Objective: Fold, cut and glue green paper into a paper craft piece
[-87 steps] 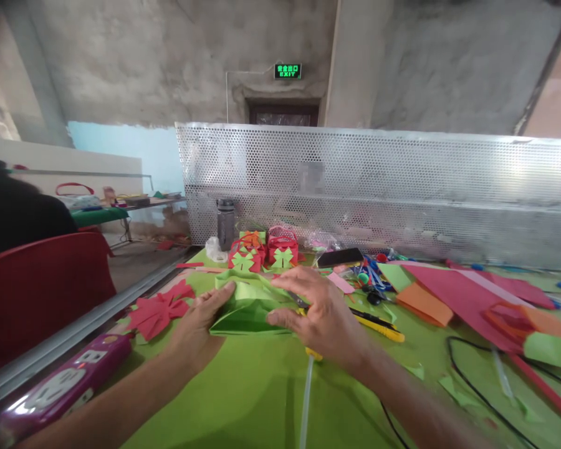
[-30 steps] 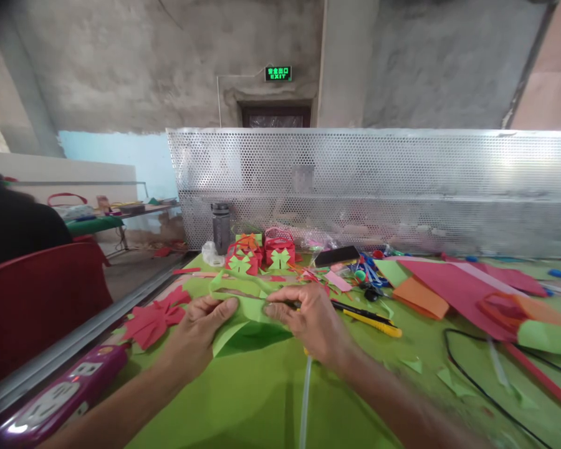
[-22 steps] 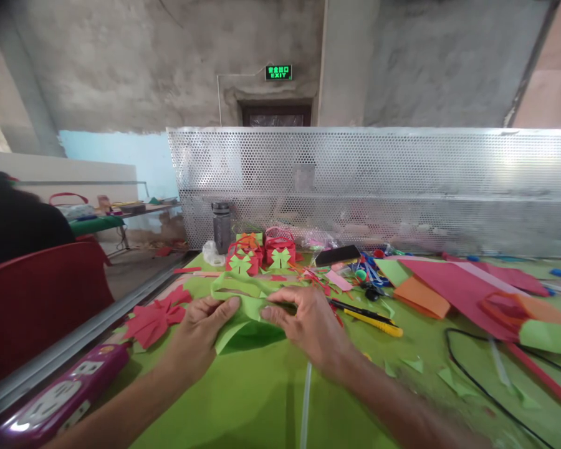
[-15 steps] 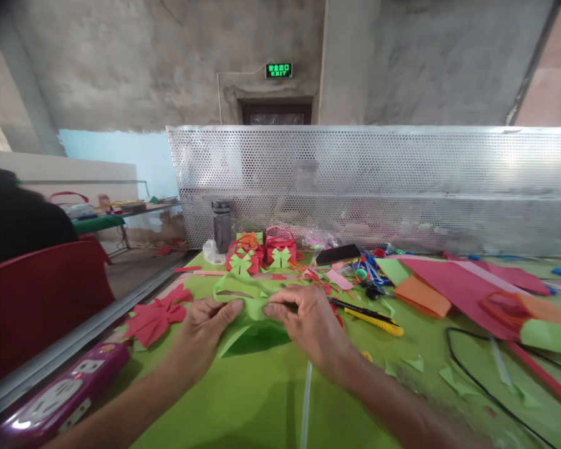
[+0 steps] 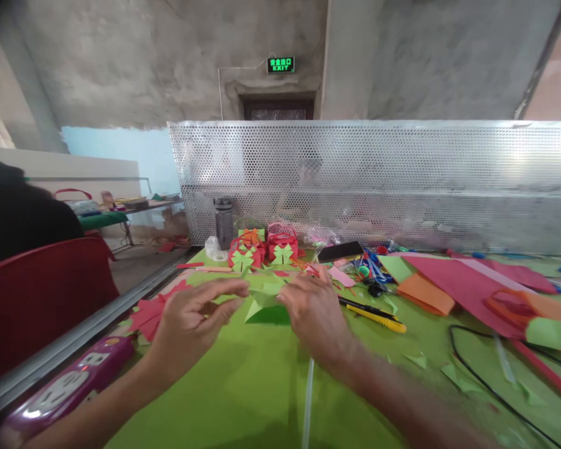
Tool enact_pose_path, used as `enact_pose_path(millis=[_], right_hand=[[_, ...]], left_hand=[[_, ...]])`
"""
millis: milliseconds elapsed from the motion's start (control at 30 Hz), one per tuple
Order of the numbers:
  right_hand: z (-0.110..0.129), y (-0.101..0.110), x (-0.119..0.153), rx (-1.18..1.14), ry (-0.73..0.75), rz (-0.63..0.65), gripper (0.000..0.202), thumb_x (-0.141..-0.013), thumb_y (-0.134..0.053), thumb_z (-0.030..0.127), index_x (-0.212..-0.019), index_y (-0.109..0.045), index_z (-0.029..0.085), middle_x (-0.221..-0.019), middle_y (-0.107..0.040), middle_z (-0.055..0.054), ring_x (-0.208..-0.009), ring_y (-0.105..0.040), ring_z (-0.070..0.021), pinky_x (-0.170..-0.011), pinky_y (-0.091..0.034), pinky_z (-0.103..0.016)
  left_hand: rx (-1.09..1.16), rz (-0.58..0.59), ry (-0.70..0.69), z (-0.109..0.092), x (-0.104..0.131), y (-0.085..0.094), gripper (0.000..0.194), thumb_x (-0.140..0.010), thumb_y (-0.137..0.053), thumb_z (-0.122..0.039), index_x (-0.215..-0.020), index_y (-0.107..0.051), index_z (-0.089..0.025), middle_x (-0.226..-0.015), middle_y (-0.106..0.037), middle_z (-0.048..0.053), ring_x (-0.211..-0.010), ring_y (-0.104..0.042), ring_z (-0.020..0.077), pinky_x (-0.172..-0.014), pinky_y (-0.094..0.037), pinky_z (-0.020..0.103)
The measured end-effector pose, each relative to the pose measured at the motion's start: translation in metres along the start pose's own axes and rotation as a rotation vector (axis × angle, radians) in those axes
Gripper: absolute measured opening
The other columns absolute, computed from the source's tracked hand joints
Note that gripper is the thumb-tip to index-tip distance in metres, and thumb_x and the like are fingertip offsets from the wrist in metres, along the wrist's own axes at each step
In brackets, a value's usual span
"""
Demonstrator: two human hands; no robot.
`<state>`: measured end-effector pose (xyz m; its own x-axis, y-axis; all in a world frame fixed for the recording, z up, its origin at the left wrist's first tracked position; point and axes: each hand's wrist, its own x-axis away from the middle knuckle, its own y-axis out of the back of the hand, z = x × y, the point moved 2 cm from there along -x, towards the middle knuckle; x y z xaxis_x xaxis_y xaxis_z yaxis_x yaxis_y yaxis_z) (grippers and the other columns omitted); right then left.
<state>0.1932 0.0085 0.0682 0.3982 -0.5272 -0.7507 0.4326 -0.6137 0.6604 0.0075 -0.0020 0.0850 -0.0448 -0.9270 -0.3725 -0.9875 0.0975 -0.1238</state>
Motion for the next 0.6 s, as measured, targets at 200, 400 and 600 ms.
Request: enact_pose_path(millis=[200,400,600], right_hand=[[0.024,0.001,0.007,0.04,0.106,0.014,0.026,-0.088,-0.045,0.014,-0.068,-0.063,0.018,-0.062,-0.059,-0.001,-0.062,-0.053,-0.0143,-0.085,-0.036,-0.039],[0.022,0.007,0.003,-0.053,0.079,0.105,0.014,-0.084,-0.057,0.024,-0.073,-0.065,0.02,-0.066,-0.062,0.0,-0.065,-0.055,-0.0151,-0.084,-0.035,-0.04],[0.005,0.009,-0.003,-0.129,0.063,0.079,0.017,-0.086,-0.054,0.026,-0.074,-0.065,0.02,-0.071,-0.065,0.0,-0.068,-0.055,-0.0146,-0.082,-0.031,-0.039]], left_hand=[[-0.012,0.141,0.033,0.024,0.007,-0.013,0.032,-0.058,-0.068,0.006,-0.071,-0.073,-0.023,-0.083,-0.072,0.003,-0.081,-0.063,0.0174,-0.07,-0.048,0.02],[-0.198,0.178,-0.05,0.027,0.003,-0.007,0.022,-0.064,-0.068,-0.003,-0.059,-0.072,-0.024,-0.06,-0.068,0.001,-0.054,-0.056,0.0138,-0.056,-0.041,0.02],[-0.562,0.143,-0.222,0.02,-0.001,-0.005,0.01,-0.069,-0.069,-0.015,-0.071,-0.075,-0.024,-0.067,-0.072,0.002,-0.055,-0.059,0.0137,-0.055,-0.041,0.021]])
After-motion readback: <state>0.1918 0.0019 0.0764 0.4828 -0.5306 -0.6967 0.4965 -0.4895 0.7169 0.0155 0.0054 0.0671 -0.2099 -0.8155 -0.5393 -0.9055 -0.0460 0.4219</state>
